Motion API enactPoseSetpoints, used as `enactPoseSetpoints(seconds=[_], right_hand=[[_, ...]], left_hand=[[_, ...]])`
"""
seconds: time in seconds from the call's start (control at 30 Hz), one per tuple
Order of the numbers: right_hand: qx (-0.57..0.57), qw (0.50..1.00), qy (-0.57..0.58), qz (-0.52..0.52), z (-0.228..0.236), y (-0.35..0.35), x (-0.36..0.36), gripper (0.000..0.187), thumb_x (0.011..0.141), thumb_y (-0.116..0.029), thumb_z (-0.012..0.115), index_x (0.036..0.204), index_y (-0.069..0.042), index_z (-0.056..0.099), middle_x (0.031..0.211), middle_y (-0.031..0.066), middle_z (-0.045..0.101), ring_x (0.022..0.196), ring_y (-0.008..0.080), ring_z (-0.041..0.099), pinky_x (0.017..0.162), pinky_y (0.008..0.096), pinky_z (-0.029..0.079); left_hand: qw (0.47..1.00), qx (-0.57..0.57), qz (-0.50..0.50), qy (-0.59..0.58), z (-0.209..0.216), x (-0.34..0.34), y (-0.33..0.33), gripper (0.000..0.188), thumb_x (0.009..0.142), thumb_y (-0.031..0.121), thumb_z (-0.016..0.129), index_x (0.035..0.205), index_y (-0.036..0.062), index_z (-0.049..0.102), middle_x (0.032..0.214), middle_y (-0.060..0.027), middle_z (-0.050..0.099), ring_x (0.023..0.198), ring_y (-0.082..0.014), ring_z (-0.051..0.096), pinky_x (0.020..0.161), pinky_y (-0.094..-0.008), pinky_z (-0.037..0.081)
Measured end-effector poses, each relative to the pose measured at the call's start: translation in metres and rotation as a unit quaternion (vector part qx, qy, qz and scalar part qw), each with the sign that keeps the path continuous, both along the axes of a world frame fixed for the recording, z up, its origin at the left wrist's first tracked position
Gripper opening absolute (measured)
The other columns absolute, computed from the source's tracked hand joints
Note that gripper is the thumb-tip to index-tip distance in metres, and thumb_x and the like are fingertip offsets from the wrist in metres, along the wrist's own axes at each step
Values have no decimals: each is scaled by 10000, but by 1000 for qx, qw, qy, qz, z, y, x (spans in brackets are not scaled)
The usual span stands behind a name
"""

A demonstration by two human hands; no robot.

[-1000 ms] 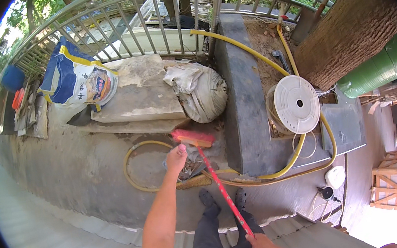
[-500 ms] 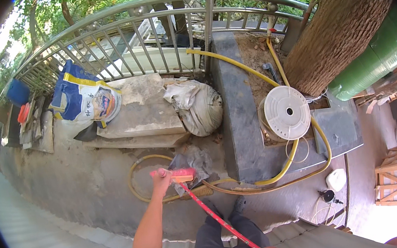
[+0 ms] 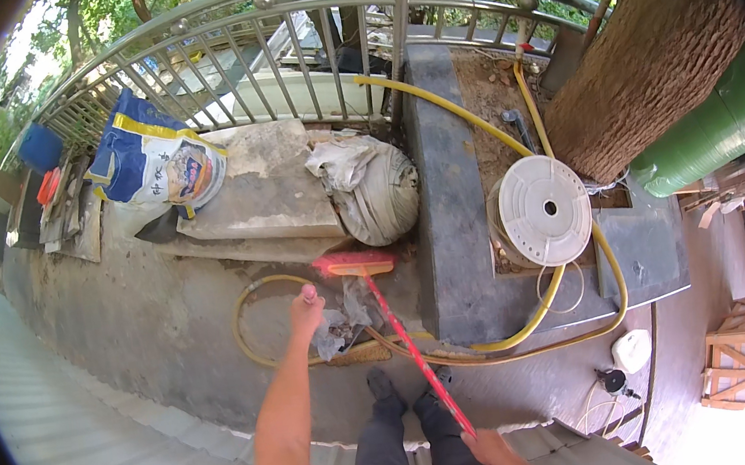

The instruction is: The person sweeps debris on a cluttered workshop floor into a dustpan using a red broom and then moves around the area to collect more debris. The person later picks up a green spray bottle and sprays the floor.

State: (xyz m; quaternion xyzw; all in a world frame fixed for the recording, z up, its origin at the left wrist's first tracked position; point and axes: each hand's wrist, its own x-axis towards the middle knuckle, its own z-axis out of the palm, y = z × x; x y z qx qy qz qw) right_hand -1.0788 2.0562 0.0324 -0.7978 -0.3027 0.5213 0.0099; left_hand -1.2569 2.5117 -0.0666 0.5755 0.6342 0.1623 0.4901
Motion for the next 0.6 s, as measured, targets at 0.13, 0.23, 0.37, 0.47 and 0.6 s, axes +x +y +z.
enactPoseSetpoints(seconds=[0.13,0.23,0.37,0.47,0.6], right_hand=[[-171,954,180,-168,33,38,-18,562,889,-481,466,917,58,621,872,295,631,856,451,616,785,509,477],[-212,931,247,-163,48,0,-33,610,892,-504,444,973,75,616,923,292,632,902,446,609,820,490,471],[-97,983,145,64,13,-69,-52,626,894,-515,430,998,73,617,966,290,627,939,436,601,852,474,463],[-104,981,142,84,27,-66,-51,612,889,-509,444,984,67,624,958,297,621,936,430,602,846,476,463],[-38,981,183,53,48,-84,-32,443,907,-415,470,1113,-46,602,1029,250,622,1009,384,589,865,457,455]], left_hand=[[1000,-21,3,-3,-5,-2,0,192,748,198,605,675,33,538,576,-76,542,517,-176,578,497,-332,452],[999,-16,7,-33,-13,-6,-5,191,752,209,618,688,39,557,596,-76,550,516,-171,565,499,-326,443],[996,77,-37,25,-41,-31,-8,160,786,136,632,676,95,524,636,0,552,530,-107,526,452,-262,402],[997,56,54,17,-31,-34,-11,189,759,218,633,692,53,570,628,-63,571,577,-183,562,553,-355,446],[999,30,39,-17,46,-19,-18,266,750,267,650,729,38,516,669,-92,599,619,-228,590,610,-379,462]])
